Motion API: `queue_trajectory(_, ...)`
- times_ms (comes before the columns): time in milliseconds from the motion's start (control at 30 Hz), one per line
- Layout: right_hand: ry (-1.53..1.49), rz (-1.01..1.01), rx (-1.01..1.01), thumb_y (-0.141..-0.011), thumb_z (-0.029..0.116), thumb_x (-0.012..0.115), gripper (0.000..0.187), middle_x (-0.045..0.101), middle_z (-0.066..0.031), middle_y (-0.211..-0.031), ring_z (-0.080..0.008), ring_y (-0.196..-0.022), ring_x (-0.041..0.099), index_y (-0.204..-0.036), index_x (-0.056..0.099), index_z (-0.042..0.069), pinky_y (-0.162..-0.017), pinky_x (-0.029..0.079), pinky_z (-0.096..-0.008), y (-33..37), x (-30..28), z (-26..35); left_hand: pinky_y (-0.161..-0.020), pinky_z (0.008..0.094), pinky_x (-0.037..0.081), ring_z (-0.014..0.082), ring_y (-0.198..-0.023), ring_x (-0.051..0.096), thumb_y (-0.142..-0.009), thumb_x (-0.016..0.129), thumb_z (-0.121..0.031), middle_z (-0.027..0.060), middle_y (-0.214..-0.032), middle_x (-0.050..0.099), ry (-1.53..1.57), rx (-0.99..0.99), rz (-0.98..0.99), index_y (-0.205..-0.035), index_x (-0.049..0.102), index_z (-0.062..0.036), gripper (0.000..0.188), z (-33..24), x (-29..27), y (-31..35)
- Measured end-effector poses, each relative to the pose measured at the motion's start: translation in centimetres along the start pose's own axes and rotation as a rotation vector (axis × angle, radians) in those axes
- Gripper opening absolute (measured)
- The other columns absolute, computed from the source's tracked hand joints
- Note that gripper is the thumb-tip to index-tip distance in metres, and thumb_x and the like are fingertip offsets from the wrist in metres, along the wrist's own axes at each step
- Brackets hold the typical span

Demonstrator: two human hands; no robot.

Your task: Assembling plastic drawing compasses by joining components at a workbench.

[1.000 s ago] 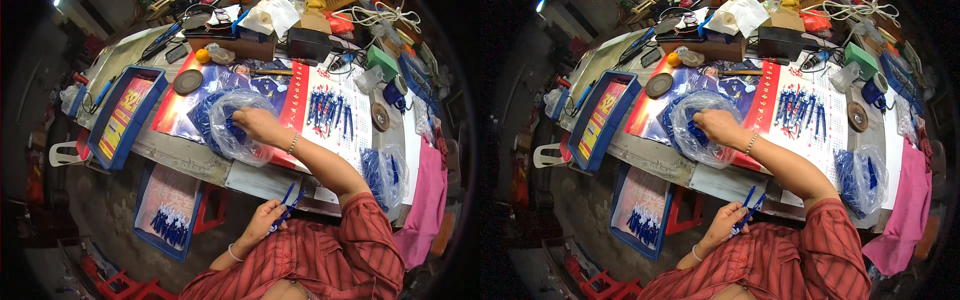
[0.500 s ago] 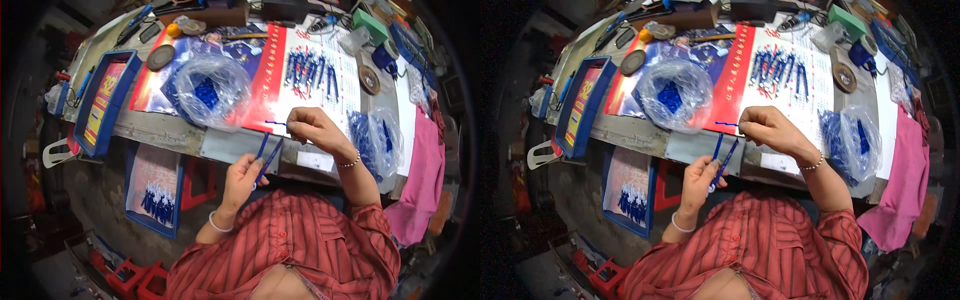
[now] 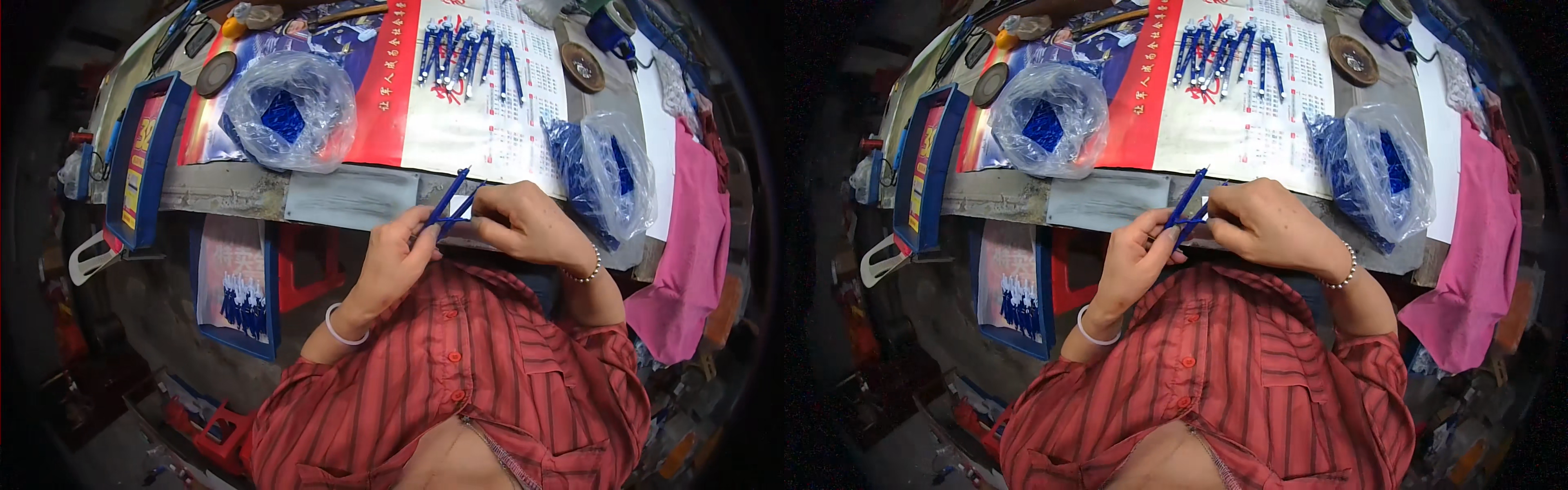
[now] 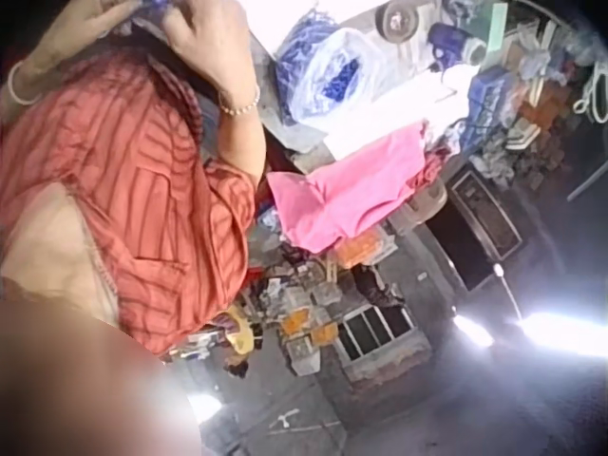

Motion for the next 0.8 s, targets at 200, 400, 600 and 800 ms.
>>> queue_trajectory(200,0.124,-0.005,-0.101,-0.075,0.011,0.059,0.013,0.058,-0.019,-0.07,-0.034,-0.062,0.058,-0.08,0.058,-0.001,-0.056,0.044,-0.0383,0.2,0.2,0.2,-0.058,0.0208,0.05,0.0075,-0.065,0.062,-0.088,0.053,-0.004,0.0057,-0.08,0.066,-0.08,0.019,0.042,-0.109,0.058,0.0043,0.023,0.1,0.8,-0.3)
queue_trajectory(400,0.213,-0.03,-0.082,-0.076,0.017,0.056,0.018,0.058,-0.0194,-0.069,-0.0392,-0.067,0.058,-0.074,0.054,-0.001,-0.06,0.044,-0.0456,-0.4,0.2,0.7,-0.055,0.0209,0.049,0.0065,-0.062,0.06,-0.091,0.052,-0.008,0.0052,-0.079,0.066,-0.136,0.006,0.075,-0.107,0.06,0.0033,0.021,-0.8,0.7,-0.3)
queue_trajectory(600,0.132,-0.494,0.039,-0.076,0.003,0.067,0.033,0.059,-0.0078,-0.072,-0.0154,-0.058,0.056,-0.106,0.054,0.001,-0.054,0.044,-0.0278,0.4,-0.3,1.8,-0.057,0.021,0.05,0.0074,-0.063,0.06,-0.094,0.049,-0.011,0.0058,-0.082,0.066,0.014,0.054,-0.004,-0.109,0.058,0.0043,0.023,-0.4,0.1,-0.1)
queue_trajectory(800,-0.639,-0.525,0.203,-0.08,0.006,0.068,0.032,0.056,0.0011,-0.089,-0.007,-0.082,0.053,-0.108,0.053,0.0,-0.07,0.043,-0.0204,1.9,4.2,-3.1,-0.058,0.0199,0.048,0.0077,-0.065,0.061,-0.095,0.048,-0.011,0.005,-0.082,0.065,0.098,0.116,-0.041,-0.109,0.058,0.0039,0.023,-0.8,0.7,0.6)
Point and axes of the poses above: each hand's wrist, its own y-axis away from the middle knuckle, its own x-axis out of the palm, z = x × y, the point moved 4 cm from there along -y, towards the middle knuckle
